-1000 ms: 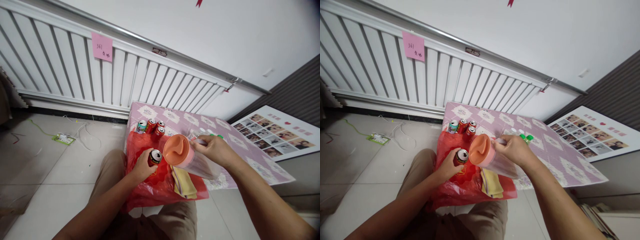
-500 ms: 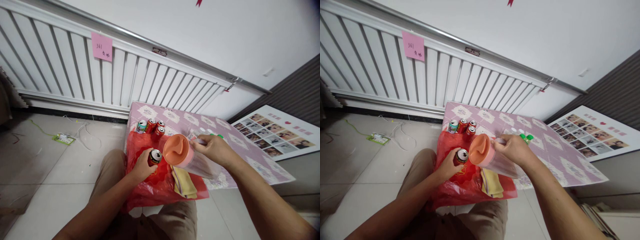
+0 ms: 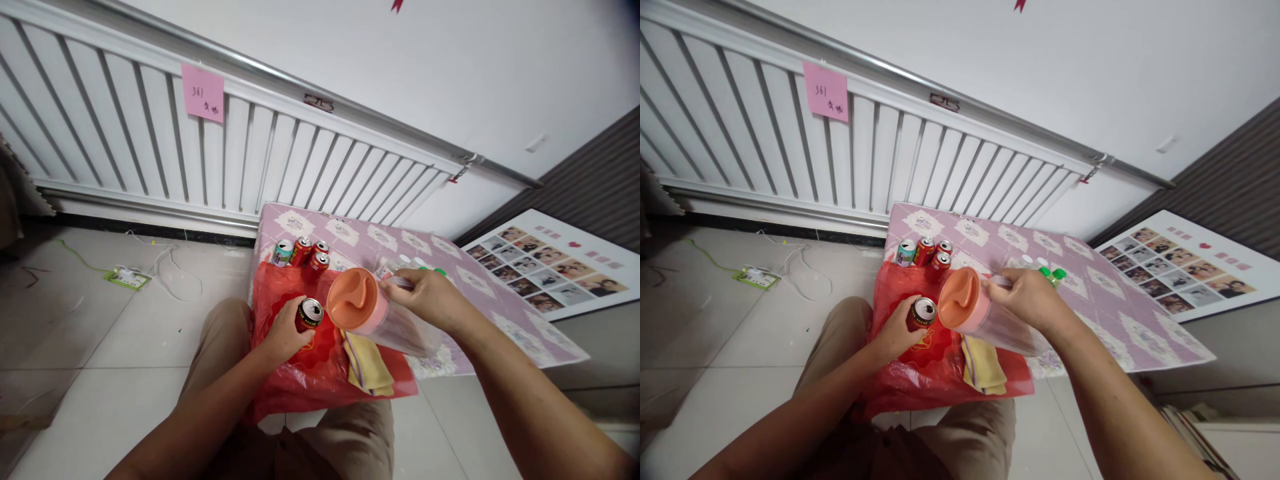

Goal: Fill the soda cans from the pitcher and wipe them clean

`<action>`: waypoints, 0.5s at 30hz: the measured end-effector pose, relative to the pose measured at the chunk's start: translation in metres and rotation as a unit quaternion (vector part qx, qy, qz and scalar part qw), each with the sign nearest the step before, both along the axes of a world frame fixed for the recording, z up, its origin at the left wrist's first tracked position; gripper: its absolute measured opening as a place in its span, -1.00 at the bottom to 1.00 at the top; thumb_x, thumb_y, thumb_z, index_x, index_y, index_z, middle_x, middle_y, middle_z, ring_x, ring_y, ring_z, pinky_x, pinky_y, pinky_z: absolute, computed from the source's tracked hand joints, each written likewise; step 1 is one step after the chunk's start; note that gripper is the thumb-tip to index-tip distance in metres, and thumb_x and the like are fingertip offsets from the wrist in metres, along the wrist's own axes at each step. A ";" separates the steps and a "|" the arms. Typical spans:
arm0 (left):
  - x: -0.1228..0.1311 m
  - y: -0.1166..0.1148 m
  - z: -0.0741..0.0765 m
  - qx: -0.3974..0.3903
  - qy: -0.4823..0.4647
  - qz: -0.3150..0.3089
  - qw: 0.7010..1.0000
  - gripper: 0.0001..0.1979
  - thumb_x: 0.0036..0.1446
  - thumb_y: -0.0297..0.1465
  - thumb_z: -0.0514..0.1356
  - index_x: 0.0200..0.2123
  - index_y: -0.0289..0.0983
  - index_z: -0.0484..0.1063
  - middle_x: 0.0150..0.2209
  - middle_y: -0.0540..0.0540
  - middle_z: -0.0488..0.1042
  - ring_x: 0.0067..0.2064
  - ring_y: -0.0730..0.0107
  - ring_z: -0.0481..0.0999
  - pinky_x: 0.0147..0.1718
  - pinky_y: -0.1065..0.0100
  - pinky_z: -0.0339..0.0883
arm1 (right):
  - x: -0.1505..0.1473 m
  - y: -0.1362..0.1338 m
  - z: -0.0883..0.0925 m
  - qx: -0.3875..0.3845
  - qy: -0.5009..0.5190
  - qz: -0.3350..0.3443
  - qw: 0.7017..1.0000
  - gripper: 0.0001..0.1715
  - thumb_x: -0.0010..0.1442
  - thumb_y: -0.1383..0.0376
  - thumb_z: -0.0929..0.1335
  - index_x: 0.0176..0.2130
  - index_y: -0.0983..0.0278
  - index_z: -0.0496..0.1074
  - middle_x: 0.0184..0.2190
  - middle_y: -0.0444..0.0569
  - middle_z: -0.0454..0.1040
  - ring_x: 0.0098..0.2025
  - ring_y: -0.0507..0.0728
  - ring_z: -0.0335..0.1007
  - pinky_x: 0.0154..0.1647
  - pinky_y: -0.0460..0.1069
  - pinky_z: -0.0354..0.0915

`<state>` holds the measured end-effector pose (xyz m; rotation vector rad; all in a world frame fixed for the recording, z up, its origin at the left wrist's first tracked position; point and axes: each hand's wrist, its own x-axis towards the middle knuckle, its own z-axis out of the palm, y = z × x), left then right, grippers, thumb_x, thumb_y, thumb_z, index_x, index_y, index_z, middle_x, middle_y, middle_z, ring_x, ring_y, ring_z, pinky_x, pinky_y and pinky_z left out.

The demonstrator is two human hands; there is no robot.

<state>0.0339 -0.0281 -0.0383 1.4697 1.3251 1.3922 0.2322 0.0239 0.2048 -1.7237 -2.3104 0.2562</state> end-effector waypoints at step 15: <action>0.001 0.002 -0.003 0.005 -0.006 0.001 1.000 -0.27 -0.12 -0.60 0.33 0.17 -0.23 0.26 0.16 -0.23 0.40 0.21 0.05 0.40 0.25 -0.02 0.22 | -0.003 -0.002 0.003 0.001 -0.012 0.000 1.000 -0.64 0.05 0.01 0.35 -0.54 0.23 0.41 -0.65 -0.17 0.30 -0.54 0.05 0.21 -0.53 -0.05 0.11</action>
